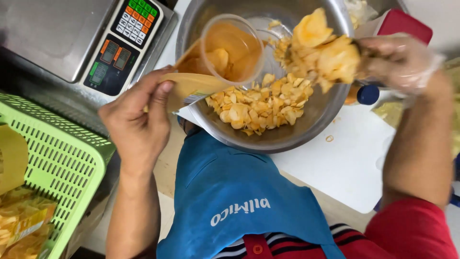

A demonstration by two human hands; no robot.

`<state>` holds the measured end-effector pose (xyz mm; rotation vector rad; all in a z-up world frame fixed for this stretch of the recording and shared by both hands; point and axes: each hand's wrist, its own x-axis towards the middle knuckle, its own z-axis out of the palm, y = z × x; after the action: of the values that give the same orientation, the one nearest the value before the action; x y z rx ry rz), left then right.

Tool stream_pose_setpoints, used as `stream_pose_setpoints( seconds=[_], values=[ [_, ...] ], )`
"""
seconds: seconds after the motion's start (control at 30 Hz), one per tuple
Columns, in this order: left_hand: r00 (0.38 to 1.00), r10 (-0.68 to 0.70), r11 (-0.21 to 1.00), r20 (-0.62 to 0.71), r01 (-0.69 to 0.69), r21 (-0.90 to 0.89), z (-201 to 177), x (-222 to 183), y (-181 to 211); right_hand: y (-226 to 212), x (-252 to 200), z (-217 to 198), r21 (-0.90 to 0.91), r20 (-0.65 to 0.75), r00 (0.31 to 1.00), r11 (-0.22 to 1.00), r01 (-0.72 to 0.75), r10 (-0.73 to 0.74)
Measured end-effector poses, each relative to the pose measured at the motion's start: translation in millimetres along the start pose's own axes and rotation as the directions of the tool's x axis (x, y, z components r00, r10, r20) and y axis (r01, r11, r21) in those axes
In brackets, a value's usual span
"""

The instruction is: The person is scooping chips from a large metal bowl into paper bags and placing the filled bags into a green plastic crate.

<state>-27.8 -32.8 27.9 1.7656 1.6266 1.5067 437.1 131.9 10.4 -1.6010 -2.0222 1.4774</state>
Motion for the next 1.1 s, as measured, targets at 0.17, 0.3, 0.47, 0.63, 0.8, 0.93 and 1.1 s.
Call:
stream_pose_setpoints(
  seconds=[0.17,0.3,0.47,0.63,0.8,0.93,1.1],
  values=[
    [0.991,0.087,0.995,0.105,-0.091,0.029,16.8,3.3,1.8,-150.0,-23.5,-4.9,-0.251,0.055,0.977,0.944,0.214,-0.206],
    [0.977,0.146,0.989,0.157,-0.149,0.006,30.1,4.0,8.1,-151.9,2.0,-14.2,-0.733,0.224,0.921,0.568,0.374,-0.318],
    [0.990,0.092,0.995,0.107,-0.096,0.034,36.0,-3.9,10.8,-114.4,-22.6,-1.4,-0.839,0.141,0.870,0.409,0.358,-0.473],
    [0.998,-0.050,0.998,-0.037,0.049,-0.035,36.5,-5.9,3.7,-100.7,1.4,22.9,-0.906,0.124,0.766,0.242,0.346,-0.631],
    [0.991,-0.124,0.987,0.058,0.129,-0.095,18.6,-11.4,-8.8,-84.1,-12.0,27.9,-0.956,0.083,0.686,0.135,0.259,-0.723],
    [0.944,-0.318,0.932,-0.083,0.296,-0.210,-1.1,-27.5,-31.8,-114.9,-20.8,36.8,-0.582,-0.189,0.965,0.812,0.041,-0.184],
    [0.954,-0.254,0.926,-0.162,0.191,-0.327,-9.1,-36.3,-44.7,1.8,47.5,71.6,-0.936,-0.229,0.913,0.183,-0.302,0.338]
  ],
)
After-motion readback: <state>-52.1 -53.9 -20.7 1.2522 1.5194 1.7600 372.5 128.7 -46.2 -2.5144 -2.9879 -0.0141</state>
